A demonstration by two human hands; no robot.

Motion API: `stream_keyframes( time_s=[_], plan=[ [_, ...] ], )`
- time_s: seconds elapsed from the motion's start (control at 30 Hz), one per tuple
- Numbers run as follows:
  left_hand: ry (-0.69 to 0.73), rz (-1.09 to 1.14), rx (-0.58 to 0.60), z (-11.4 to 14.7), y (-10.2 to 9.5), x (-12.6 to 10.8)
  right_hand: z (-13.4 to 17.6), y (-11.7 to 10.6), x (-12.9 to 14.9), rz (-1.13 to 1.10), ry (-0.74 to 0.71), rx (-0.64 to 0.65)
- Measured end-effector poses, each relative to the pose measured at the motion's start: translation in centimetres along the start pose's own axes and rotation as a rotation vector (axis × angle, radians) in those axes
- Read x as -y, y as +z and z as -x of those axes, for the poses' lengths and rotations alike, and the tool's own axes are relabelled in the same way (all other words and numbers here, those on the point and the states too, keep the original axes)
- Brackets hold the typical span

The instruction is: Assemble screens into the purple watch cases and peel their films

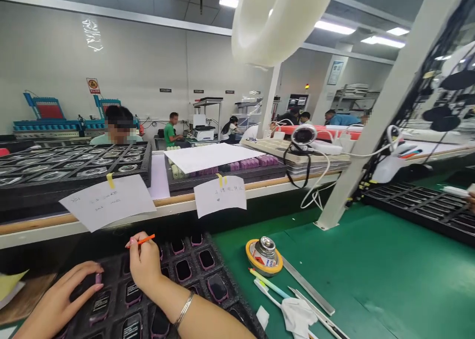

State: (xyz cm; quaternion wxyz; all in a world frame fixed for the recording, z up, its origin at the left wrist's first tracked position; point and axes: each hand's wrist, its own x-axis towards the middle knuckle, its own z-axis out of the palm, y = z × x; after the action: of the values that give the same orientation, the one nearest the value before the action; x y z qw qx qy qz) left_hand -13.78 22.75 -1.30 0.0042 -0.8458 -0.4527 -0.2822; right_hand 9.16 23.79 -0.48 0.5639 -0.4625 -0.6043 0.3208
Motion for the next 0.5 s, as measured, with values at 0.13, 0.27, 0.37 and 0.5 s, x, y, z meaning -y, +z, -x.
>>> stream_keyframes(
  time_s=[0.13, 0.27, 0.37, 0.5],
  plan=[
    [-0.039, 0.136, 0.029, 0.1, -0.3, -1.1, 0.0, 2.1, 0.6, -0.066, -0.01, 0.075],
    [-0.081, 0.164, 0.051, 0.4, -0.4, -2.1, -0.5, 5.9, -0.5, -0.155, 0.108, 0.123],
    [-0.102, 0.185, 0.065, 0.5, -0.5, -2.4, -0.6, 7.7, -1.7, -0.199, 0.198, 0.128],
    [-0.138, 0.222, 0.075, 0.6, -0.6, -2.3, -0.2, 7.5, -2.9, -0.223, 0.262, 0.136]
  ],
)
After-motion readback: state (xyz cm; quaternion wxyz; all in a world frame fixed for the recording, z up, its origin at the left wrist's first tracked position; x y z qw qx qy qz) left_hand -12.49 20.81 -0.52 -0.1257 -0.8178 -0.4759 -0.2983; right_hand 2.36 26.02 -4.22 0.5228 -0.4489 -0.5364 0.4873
